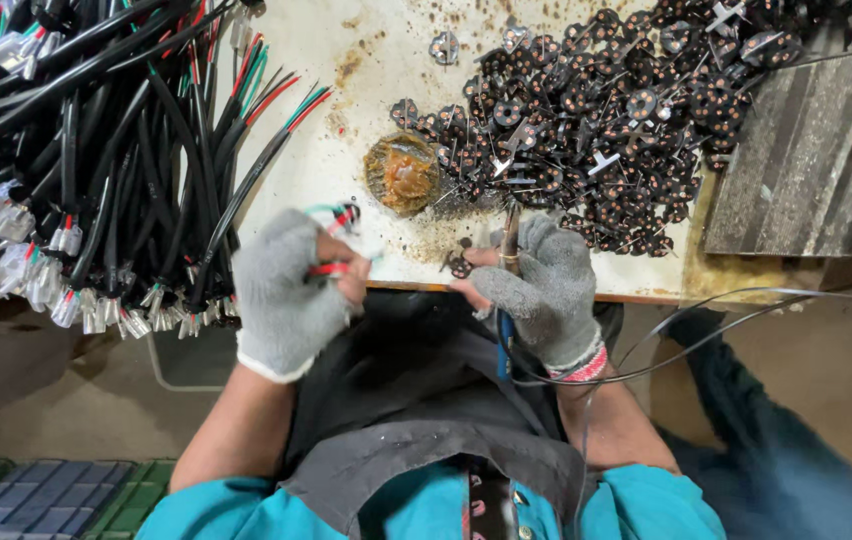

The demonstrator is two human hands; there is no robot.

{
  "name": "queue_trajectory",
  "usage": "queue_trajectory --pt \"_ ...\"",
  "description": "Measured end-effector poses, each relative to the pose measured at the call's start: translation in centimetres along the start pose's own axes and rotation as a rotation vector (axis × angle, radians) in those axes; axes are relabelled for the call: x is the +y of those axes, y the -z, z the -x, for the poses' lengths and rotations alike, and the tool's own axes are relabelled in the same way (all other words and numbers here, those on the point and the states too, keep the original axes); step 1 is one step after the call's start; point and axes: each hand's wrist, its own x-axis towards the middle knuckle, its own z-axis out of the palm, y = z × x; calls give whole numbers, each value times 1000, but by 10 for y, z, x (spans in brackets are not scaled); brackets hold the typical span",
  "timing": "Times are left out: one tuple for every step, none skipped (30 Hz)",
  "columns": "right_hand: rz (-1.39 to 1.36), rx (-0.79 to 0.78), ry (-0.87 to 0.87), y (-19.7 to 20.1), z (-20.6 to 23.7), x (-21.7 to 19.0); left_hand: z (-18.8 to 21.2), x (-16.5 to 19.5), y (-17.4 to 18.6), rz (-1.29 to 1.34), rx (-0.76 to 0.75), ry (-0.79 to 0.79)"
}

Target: The person solders colored wires to small black electrical components at a workbench. They hold a component in one hand and a soldering iron in the other, dip wires into a flux container, solder the wire ends to the component terminals, and place finished parts aside while picking up the next part.

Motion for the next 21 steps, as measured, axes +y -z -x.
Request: queue_trajectory --pt "46 25 -36 -3 -1 -4 5 1 -1 63 -37 18" --pt "89 47 -71 -8 -2 -7 8 2 -5 49 -62 -3" --pt "129 66 -105 -11 -3 -11 11 3 -11 35 -85 -20" --pt "143 54 -109 -13 -2 -12 13 3 -17 20 -107 -38" --pt "158 44 -113 -14 -1 -14 14 2 -24 -24 -117 -57" --pt "174 34 -117 -12 2 -14 13 1 -31 -67 -127 -77" --pt "93 44 -151 -10 6 -13 12 0 -36 -108 -139 -96" --pt "12 53 -189 -7 12 -13 12 -1 -40 -152 -140 -115" --pt "-67 62 -226 -3 20 -12 11 -1 -42 -195 -140 -136" --pt "-70 27 -261 0 27 -10 10 -1 -44 -240 -137 -160" --pt "-76 -9 -296 1 35 -8 9 -2 -44 -256 -160 -144" --pt "-83 -46 -333 1 42 -6 8 -1 -44 -272 -185 -125" --pt "-39 -25 -276 -1 49 -4 7 -1 -43 -289 -210 -107" --pt "7 -4 -217 -4 55 -1 6 -1 -43 -283 -218 -105" --pt "52 16 -159 -7 60 1 6 0 -42 -277 -227 -102" --pt "22 28 -122 -10 64 4 5 0 -41 -271 -237 -99" --pt "-8 40 -84 -12 67 7 5 1 -40 -263 -244 -101" --pt "-38 52 -46 -14 69 9 5 1 -39 -255 -250 -102" --pt "-37 51 -64 -15 71 11 5 1 -39 -248 -256 -105" --pt "-35 49 -80 -15 72 12 5 1 -39 -253 -249 -113" --pt "-34 48 -97 -15 73 13 5 1 -39 -258 -242 -121"
